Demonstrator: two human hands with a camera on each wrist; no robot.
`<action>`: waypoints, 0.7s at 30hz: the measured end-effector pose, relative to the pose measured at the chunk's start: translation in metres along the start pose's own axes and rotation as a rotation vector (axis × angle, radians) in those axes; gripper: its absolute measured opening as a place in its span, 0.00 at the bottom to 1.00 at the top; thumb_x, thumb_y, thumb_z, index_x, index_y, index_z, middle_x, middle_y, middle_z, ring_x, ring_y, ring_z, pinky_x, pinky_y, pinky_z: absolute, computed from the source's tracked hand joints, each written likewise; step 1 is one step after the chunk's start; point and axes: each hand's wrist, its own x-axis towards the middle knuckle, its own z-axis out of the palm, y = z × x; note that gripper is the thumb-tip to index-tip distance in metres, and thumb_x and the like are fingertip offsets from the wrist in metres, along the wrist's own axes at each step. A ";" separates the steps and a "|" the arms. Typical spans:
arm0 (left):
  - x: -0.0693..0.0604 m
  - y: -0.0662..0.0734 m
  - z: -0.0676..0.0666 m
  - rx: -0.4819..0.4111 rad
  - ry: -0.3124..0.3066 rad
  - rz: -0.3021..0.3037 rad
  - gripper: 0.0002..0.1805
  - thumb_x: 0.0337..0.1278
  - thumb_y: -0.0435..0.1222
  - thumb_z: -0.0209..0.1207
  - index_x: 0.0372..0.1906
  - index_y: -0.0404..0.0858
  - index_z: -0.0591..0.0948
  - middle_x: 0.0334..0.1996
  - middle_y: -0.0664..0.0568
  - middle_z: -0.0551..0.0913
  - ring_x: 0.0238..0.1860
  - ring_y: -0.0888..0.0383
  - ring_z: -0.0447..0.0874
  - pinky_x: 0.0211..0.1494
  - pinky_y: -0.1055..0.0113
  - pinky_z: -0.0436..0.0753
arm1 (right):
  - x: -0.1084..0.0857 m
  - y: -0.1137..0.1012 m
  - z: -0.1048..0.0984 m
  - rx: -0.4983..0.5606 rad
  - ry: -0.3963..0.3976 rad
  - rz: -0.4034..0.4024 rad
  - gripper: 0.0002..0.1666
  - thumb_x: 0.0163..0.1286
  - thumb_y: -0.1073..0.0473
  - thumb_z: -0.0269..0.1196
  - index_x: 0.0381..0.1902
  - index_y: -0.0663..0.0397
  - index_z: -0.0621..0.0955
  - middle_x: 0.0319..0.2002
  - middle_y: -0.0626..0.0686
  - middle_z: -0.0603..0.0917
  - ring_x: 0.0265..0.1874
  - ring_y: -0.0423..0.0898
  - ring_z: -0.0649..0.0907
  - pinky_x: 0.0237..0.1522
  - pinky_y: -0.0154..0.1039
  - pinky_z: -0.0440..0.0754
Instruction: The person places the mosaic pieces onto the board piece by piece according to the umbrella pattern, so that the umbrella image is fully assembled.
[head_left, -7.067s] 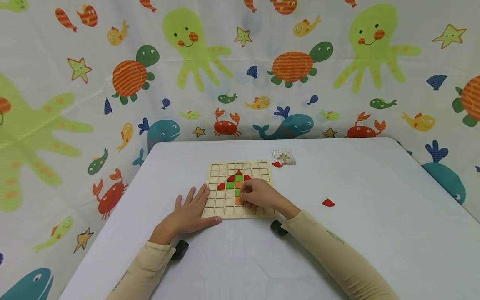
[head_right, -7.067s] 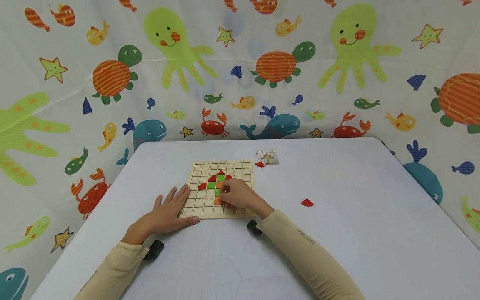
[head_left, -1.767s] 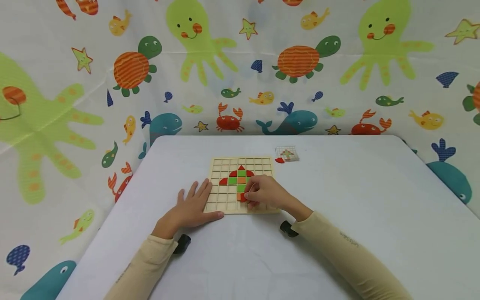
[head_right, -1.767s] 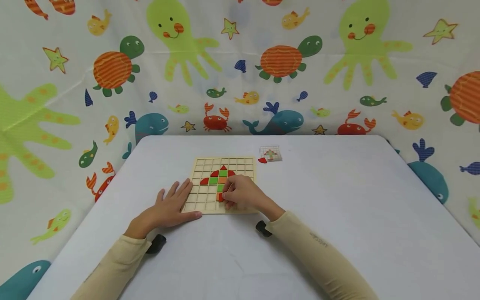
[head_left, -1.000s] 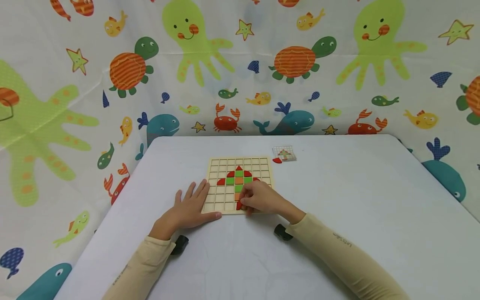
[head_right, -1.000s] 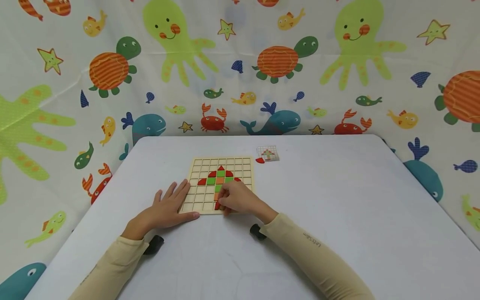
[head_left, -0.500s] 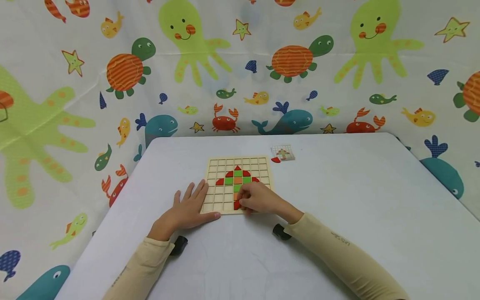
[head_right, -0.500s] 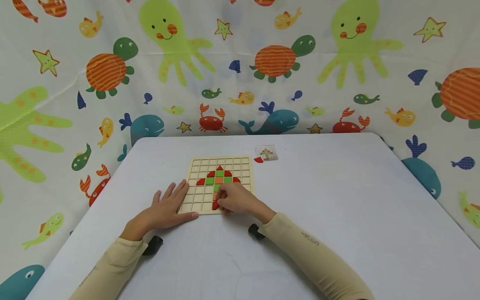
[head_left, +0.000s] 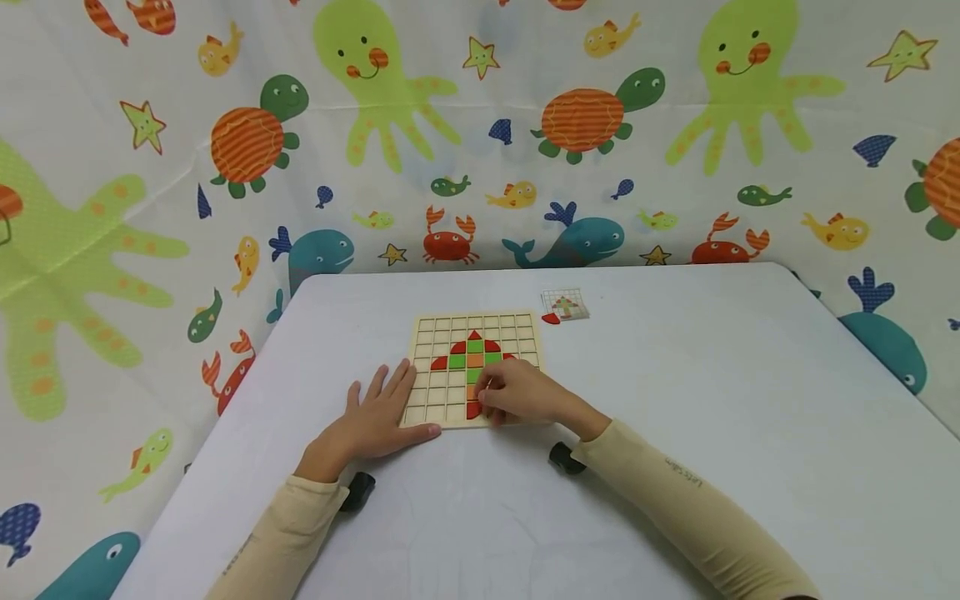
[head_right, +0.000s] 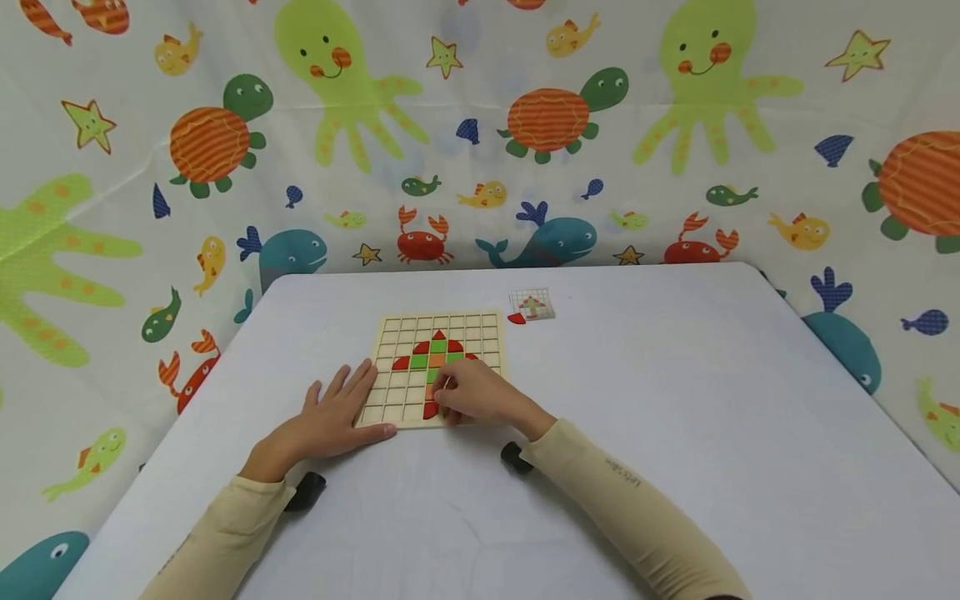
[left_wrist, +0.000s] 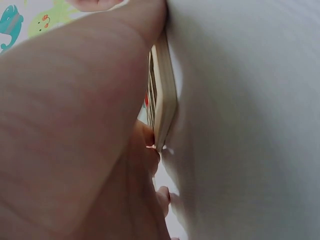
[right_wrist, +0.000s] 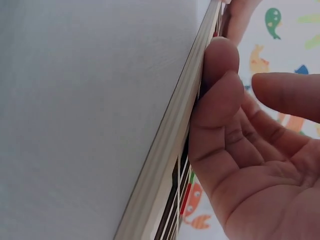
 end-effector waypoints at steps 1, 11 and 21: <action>-0.001 0.000 -0.001 -0.002 0.002 0.001 0.67 0.59 0.73 0.61 0.87 0.32 0.49 0.87 0.37 0.44 0.84 0.30 0.34 0.76 0.24 0.34 | 0.000 0.000 -0.001 0.010 -0.006 -0.003 0.06 0.81 0.61 0.63 0.43 0.56 0.86 0.28 0.51 0.87 0.24 0.46 0.84 0.30 0.36 0.80; -0.002 -0.001 -0.002 0.009 0.005 -0.010 0.65 0.62 0.71 0.61 0.87 0.33 0.49 0.87 0.38 0.44 0.84 0.30 0.35 0.76 0.23 0.36 | 0.000 -0.011 -0.018 0.017 -0.052 -0.089 0.11 0.80 0.59 0.65 0.52 0.60 0.87 0.41 0.54 0.89 0.36 0.49 0.88 0.42 0.40 0.85; -0.002 0.000 -0.001 -0.001 0.002 0.001 0.64 0.63 0.69 0.62 0.87 0.33 0.49 0.87 0.39 0.44 0.85 0.31 0.35 0.77 0.24 0.37 | -0.001 -0.024 -0.084 -0.010 0.160 -0.142 0.18 0.81 0.58 0.64 0.62 0.59 0.85 0.56 0.56 0.87 0.51 0.57 0.86 0.58 0.52 0.85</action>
